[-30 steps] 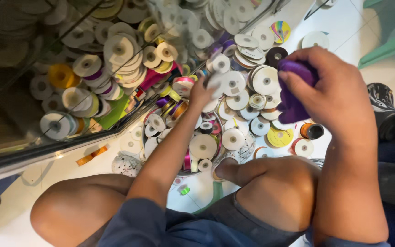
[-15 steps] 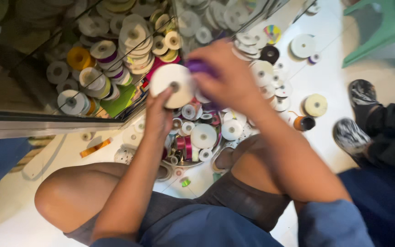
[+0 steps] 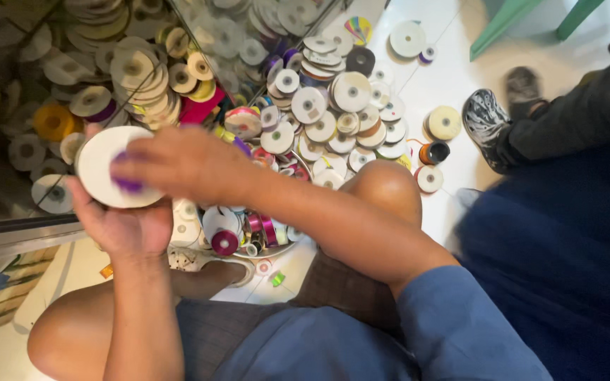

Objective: The person sits on the floor and wipes multiple ribbon spools with a purple cloth. They pick up spools from a metal tray, wipe both sides, and place them back into a glass display cabinet.

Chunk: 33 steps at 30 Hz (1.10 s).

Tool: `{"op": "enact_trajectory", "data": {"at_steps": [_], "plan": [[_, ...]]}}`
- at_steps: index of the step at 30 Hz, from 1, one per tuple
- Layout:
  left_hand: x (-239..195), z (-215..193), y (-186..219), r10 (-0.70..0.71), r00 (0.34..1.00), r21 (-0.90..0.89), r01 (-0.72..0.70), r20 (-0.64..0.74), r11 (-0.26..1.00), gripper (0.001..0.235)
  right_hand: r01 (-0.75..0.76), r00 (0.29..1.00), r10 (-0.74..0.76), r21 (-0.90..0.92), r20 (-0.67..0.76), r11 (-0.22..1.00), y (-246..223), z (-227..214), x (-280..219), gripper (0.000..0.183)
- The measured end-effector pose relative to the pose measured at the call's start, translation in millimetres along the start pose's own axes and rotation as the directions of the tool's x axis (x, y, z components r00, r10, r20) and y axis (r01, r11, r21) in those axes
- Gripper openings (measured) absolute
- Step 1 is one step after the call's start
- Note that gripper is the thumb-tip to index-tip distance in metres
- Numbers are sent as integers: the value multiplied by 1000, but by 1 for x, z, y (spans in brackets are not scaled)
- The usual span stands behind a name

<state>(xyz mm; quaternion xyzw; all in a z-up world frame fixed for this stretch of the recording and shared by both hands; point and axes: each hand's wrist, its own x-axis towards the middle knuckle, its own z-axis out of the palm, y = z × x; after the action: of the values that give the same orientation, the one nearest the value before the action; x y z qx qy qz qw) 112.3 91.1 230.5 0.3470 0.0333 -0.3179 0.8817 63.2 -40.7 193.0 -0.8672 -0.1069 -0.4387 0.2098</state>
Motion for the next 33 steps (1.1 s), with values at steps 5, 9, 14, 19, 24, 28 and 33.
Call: {"op": "enact_trajectory", "data": {"at_steps": [5,9,14,19,24,28,33], "plan": [[-2,13,-19,-77,996,7,77,47,997,59,-136,990,134,-38,-52,990,8,-5,1,34],[7,-1,-8,-17,1000,-50,18,11,999,50,-36,999,36,42,5,998,-14,-3,-23,37],[-10,19,-29,-131,990,20,132,-57,991,54,-118,993,118,-9,-1,993,36,-15,-38,37],[5,-3,-37,-96,995,71,94,27,993,51,-112,993,111,-1,37,994,-5,-32,-39,38],[-10,29,-31,-131,991,75,133,-40,988,55,-155,988,155,13,21,988,33,-40,-45,31],[-9,4,-56,-143,988,22,142,58,990,52,-206,978,208,-79,20,975,4,-49,-33,35],[3,-7,-35,-90,995,15,90,45,996,56,-107,985,88,126,148,986,-12,-43,-49,35]]}}
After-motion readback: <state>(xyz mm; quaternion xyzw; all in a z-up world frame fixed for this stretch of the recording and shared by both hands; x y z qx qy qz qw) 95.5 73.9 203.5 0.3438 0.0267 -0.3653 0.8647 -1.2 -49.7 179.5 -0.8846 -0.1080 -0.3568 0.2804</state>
